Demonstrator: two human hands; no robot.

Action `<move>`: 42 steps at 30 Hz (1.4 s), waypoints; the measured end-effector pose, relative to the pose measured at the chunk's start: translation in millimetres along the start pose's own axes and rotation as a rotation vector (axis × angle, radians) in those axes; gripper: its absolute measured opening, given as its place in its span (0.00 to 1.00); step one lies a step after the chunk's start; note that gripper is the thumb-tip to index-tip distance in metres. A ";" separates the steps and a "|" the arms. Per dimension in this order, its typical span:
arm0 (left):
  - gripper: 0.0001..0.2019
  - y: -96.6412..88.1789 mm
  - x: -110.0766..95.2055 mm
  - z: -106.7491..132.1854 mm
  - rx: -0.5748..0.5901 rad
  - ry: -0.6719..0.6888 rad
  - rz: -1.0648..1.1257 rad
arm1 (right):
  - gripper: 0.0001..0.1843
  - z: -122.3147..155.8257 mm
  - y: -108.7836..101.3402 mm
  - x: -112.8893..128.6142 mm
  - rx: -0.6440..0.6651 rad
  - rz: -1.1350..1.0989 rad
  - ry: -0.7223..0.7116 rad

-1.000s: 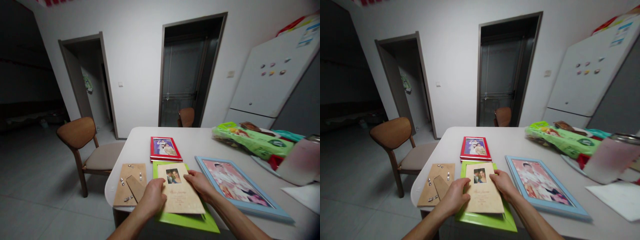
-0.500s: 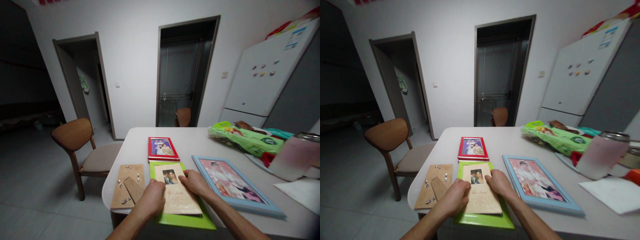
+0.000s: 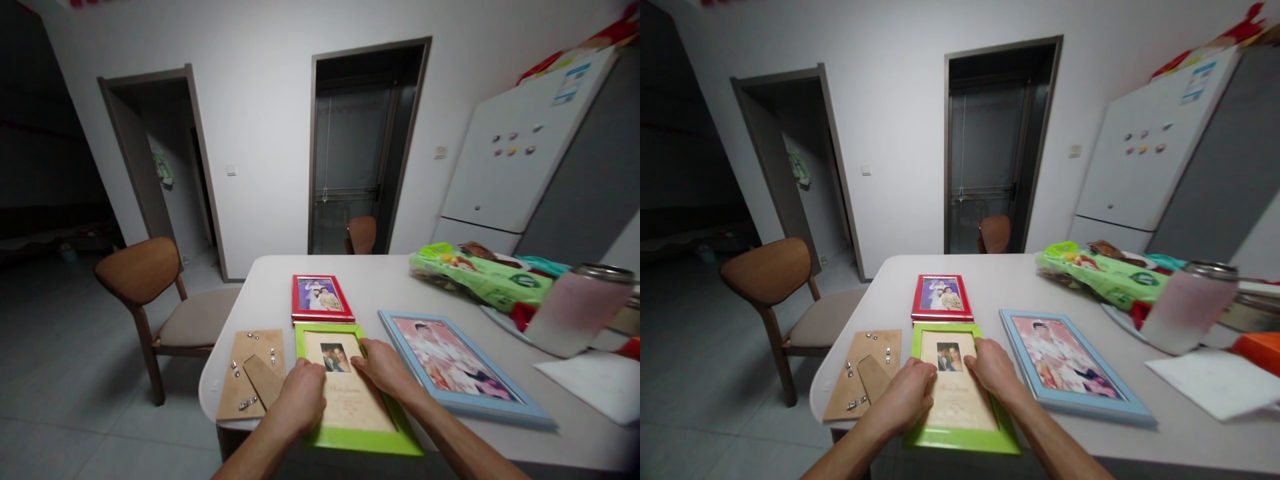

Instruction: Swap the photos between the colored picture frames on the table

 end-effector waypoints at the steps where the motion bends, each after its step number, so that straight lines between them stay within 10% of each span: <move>1: 0.14 -0.4 -0.9 -0.2 -0.001 0.002 0.006 | 0.14 0.1 -0.1 0.0 -0.003 0.008 0.000; 6: 0.26 -23.3 20.1 18.2 -0.070 0.013 0.046 | 0.20 10.8 -5.8 17.0 -0.037 -0.020 -0.041; 12: 0.34 -62.8 88.3 86.2 -0.064 -0.267 -0.028 | 0.19 38.4 -2.0 94.9 -0.002 -0.218 -0.331; 20: 0.28 -50.5 117.0 101.8 -0.262 -0.221 -0.070 | 0.20 53.1 32.2 160.4 0.131 -0.102 -0.467; 29: 0.26 -69.4 72.9 86.9 -0.325 -0.061 0.048 | 0.18 62.8 -4.1 123.5 0.001 -0.413 -0.418; 42: 0.26 -1.6 -0.6 32.1 -0.088 0.045 0.033 | 0.18 68.5 -24.7 12.7 0.084 -0.281 -0.283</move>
Point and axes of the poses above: each hand's wrist, its own z-axis away from the middle knuckle, its own y-axis out of the palm, x = y × z, the point moved 1 cm from there along -z, towards the middle knuckle, and after that the axes turned 3 degrees about z, right-handed, at the moved point
